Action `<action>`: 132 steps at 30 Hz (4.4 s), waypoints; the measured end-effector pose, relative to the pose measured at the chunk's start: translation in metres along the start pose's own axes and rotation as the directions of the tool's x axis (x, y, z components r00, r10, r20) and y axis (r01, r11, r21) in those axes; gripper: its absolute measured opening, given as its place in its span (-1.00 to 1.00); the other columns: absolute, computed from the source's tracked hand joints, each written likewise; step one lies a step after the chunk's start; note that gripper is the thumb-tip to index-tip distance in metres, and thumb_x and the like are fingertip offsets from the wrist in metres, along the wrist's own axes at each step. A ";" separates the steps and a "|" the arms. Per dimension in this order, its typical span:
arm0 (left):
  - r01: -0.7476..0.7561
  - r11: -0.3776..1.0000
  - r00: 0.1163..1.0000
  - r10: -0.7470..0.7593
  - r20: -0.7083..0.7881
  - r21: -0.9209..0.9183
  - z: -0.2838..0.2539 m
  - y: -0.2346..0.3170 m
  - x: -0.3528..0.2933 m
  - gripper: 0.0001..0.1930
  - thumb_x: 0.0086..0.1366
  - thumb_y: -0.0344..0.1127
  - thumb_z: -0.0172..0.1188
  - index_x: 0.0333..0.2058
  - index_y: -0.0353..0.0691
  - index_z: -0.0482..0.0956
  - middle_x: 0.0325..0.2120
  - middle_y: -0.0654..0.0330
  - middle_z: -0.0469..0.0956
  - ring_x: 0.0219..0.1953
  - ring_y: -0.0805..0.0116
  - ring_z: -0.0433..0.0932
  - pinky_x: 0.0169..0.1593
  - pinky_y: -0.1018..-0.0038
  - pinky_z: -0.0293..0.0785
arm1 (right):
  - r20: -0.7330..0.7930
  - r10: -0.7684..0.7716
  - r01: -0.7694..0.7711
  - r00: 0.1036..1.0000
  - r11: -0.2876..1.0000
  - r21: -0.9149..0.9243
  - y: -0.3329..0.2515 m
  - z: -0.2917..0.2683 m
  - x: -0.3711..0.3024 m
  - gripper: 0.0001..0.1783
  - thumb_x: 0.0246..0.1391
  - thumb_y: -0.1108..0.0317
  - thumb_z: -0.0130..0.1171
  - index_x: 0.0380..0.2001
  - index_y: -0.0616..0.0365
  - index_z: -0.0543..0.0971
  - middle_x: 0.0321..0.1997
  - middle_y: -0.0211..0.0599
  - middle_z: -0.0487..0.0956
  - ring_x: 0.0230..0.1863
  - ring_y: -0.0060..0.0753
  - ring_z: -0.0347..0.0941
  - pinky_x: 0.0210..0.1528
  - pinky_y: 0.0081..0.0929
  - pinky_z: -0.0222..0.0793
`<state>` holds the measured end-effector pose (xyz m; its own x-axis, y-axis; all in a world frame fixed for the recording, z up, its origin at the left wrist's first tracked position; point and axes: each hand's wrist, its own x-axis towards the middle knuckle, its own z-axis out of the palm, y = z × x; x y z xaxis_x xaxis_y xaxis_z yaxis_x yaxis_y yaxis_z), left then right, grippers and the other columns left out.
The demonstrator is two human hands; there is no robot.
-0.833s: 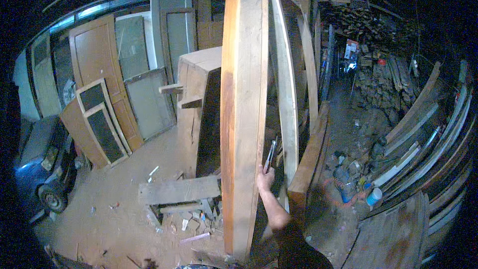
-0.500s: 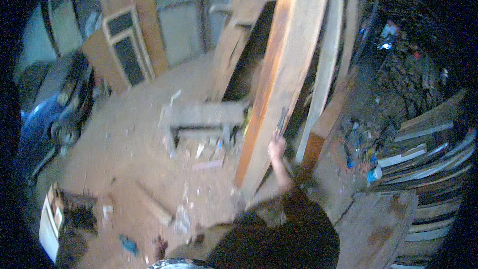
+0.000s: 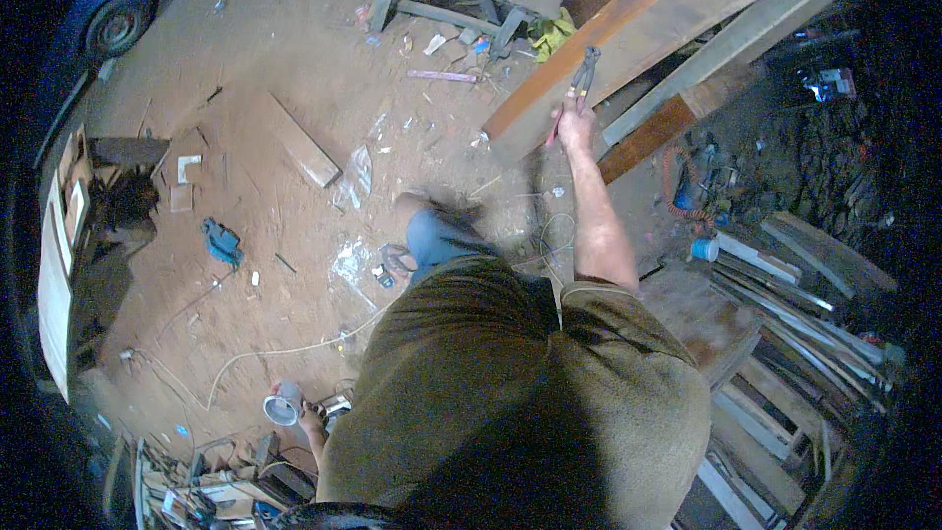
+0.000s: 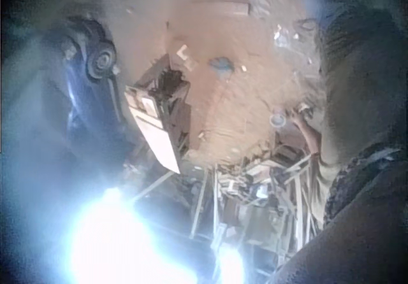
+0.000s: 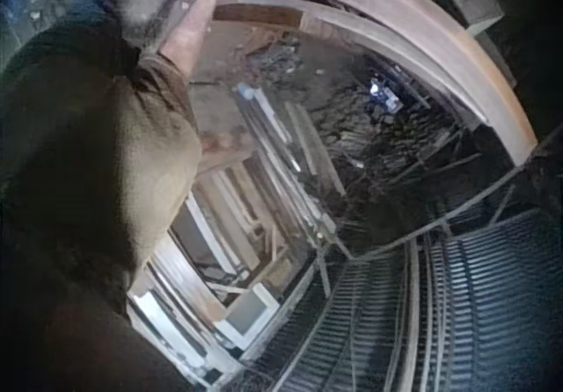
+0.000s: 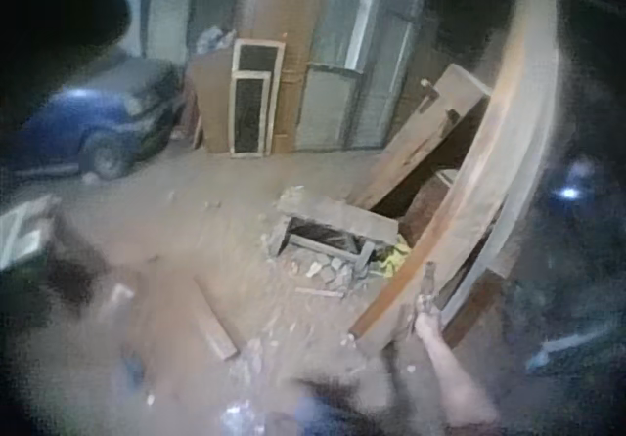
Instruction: The person retrieves nails from a bucket and uses a hammer to drive them into a long, curved wooden assembly. They then use a circular saw to trim the edges of the wood and a clamp to secure the pieces together.
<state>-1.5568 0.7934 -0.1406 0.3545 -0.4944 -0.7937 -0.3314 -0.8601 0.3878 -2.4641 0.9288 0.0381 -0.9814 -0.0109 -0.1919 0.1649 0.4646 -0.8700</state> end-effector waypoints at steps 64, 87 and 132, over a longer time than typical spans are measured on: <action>0.000 0.615 0.918 0.312 0.244 -0.789 -0.464 0.326 0.281 -0.42 0.54 0.11 -0.19 0.17 -0.30 0.42 -0.23 0.10 0.55 -0.17 0.27 0.59 -0.02 0.32 0.53 | 0.912 0.360 0.815 -0.197 0.577 -0.052 -0.122 0.747 -1.058 -0.18 0.14 -0.27 0.22 0.17 0.25 0.49 0.10 -0.08 0.61 0.12 -0.23 0.52 0.20 -0.31 0.39; -0.105 0.836 0.971 -0.030 -0.237 -0.538 -1.019 0.494 0.563 -0.39 0.45 0.09 -0.02 0.27 -0.25 0.32 0.15 -0.01 0.50 -0.01 0.13 0.59 0.00 0.25 0.50 | 0.403 -0.337 0.436 0.851 0.881 -0.183 -0.331 1.088 -1.161 -0.62 0.17 0.12 0.31 -0.47 0.26 0.57 -0.54 -0.30 0.55 -0.47 -0.35 0.45 -0.35 -0.23 0.38; -0.515 0.742 0.678 0.046 -0.734 -0.429 -0.966 0.961 0.884 -0.42 0.46 0.05 0.03 0.18 -0.36 0.34 0.05 -0.15 0.51 0.14 -0.04 0.45 0.23 0.17 0.31 | 0.386 -0.005 0.266 0.922 0.734 -0.625 -0.410 1.108 -0.961 -0.26 0.28 0.05 0.08 0.43 0.08 0.17 -0.37 -0.06 0.56 -0.57 -0.29 0.39 -0.57 -0.30 0.33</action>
<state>-0.7174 -0.5920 -0.0168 0.8667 -0.4668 -0.1761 -0.0535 -0.4379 0.8974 -1.4790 -0.2320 0.0765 -0.8680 -0.3545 -0.3477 -0.2017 0.8915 -0.4055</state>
